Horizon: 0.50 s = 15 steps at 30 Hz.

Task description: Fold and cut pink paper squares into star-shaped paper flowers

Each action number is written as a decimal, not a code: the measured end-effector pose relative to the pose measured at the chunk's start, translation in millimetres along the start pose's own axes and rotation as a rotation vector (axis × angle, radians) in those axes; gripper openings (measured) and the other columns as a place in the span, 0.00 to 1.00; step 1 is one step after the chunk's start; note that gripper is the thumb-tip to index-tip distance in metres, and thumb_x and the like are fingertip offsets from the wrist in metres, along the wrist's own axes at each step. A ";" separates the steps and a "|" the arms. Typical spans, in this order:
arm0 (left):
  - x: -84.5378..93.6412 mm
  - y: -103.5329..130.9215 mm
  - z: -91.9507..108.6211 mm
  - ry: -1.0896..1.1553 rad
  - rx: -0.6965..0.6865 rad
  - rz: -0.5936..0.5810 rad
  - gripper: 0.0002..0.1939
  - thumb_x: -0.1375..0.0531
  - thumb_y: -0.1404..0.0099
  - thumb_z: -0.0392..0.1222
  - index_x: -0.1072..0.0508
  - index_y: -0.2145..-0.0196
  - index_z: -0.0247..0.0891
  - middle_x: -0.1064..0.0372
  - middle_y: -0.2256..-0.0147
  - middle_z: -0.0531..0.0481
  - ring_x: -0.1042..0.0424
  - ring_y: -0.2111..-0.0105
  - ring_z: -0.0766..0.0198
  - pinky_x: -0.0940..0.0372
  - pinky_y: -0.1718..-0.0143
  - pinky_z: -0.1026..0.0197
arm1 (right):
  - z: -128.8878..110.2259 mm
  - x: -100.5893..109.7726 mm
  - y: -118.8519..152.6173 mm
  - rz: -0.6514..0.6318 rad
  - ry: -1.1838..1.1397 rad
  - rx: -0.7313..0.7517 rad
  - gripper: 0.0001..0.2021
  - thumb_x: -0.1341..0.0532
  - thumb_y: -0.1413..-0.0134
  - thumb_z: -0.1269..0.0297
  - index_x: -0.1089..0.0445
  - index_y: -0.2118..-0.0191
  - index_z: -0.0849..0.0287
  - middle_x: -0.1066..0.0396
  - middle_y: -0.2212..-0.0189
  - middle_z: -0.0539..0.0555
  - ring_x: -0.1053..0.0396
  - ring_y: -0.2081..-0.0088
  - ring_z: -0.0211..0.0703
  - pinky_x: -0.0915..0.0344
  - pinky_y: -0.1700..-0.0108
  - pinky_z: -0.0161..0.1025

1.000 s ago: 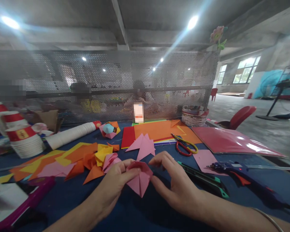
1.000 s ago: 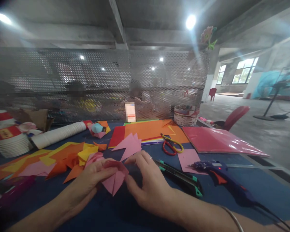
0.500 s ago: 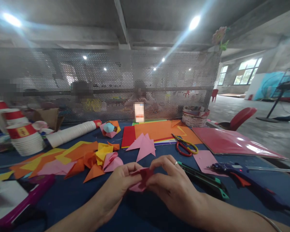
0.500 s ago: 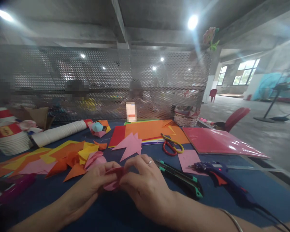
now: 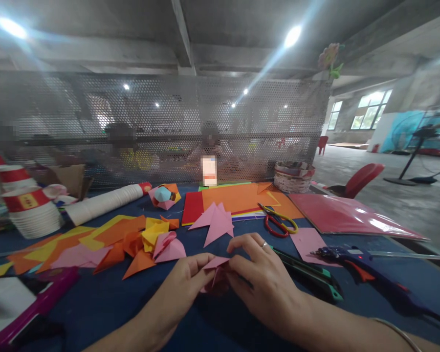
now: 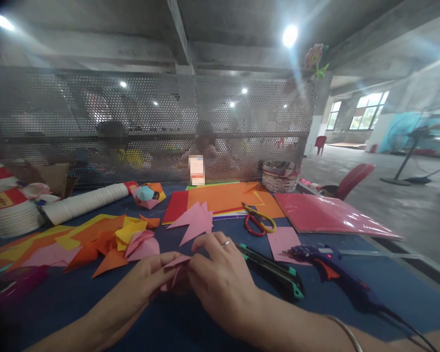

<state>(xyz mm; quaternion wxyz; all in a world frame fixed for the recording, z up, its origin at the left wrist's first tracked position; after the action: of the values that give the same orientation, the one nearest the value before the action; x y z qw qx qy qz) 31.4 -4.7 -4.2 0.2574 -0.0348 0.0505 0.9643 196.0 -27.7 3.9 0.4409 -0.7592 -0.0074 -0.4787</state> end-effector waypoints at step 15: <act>-0.1 -2.4 0.6 -0.113 -0.047 -0.002 0.17 0.38 0.43 0.53 0.25 0.65 0.35 0.30 0.72 0.51 0.33 0.70 0.64 0.39 0.67 0.66 | -0.7 -2.2 1.5 0.045 -0.139 -0.115 0.09 0.43 0.49 0.76 0.41 0.63 0.56 0.35 0.63 0.52 0.38 0.61 0.43 0.39 0.59 0.40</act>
<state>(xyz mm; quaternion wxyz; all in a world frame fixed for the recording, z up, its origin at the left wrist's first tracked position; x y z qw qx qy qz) 32.6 -2.6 -3.8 0.2597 0.0138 0.0133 0.9655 195.0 -28.2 1.4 0.4059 -0.8144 0.0066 -0.4147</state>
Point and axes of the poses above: each hand's wrist, its own y-axis away from the middle knuckle, its own x-axis out of the back of the hand, z = x × y, the point moved 1 cm from there along -y, towards the middle knuckle
